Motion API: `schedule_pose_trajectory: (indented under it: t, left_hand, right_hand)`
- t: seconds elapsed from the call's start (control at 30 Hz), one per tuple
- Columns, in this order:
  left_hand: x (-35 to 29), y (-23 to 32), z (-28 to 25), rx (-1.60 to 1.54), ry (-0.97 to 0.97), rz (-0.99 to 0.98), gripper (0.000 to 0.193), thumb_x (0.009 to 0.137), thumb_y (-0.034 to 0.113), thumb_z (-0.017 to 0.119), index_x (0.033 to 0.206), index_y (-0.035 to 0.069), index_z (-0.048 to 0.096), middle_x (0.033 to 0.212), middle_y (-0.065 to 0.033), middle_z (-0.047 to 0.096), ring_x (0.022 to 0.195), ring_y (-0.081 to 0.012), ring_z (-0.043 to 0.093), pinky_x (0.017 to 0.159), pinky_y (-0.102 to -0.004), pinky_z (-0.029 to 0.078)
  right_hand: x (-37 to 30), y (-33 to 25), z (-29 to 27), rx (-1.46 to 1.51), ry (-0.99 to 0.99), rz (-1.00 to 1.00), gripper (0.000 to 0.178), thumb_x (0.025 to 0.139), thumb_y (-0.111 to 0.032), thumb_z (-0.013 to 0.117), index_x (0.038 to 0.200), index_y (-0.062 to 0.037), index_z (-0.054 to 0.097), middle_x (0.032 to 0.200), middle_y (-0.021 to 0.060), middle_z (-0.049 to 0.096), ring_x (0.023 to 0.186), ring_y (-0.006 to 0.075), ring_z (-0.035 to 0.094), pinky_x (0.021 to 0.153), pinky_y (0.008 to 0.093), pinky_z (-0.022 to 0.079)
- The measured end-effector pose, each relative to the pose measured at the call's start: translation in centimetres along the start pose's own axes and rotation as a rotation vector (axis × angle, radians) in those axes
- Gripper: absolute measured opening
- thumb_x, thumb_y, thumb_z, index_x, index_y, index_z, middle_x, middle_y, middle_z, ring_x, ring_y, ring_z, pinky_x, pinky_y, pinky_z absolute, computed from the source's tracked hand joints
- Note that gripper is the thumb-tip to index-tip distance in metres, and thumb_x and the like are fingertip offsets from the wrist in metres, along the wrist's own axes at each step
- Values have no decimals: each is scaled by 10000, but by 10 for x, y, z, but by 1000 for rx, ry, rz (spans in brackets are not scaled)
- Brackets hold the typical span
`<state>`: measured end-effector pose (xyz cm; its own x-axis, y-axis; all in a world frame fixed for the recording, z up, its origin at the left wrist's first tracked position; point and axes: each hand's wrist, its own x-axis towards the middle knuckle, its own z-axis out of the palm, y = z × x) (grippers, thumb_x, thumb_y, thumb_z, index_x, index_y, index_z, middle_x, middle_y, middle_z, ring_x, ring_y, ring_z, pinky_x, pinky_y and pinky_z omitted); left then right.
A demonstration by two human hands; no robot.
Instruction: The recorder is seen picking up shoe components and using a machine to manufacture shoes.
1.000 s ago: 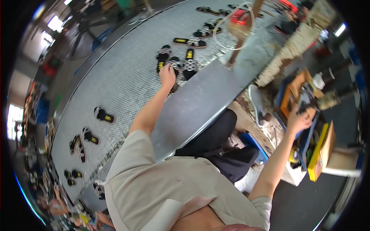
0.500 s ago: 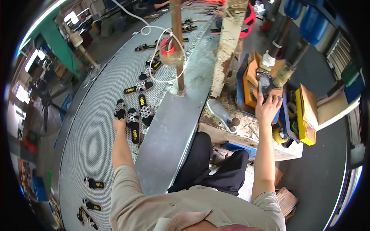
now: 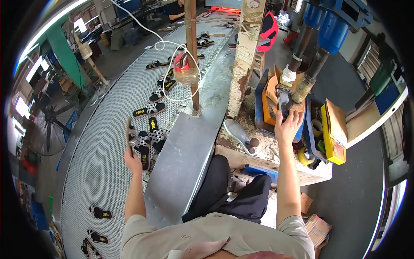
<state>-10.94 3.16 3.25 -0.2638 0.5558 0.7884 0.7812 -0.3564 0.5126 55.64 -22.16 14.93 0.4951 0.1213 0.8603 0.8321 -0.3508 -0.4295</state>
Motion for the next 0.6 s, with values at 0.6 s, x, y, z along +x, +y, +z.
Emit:
schedule_pose_trajectory:
  t: [0.6]
  left_hand:
    - [-198,88,-48,265,-239,232,700,891,157,747,1537,70,491,1355,-229,555,1253,-446,514,1095,-559,397]
  right_hand:
    - [-63,13,-37,218,88,-48,527,897,-194,795,1303,60,575,1302,231,630,1361,469,497,1214,554,335]
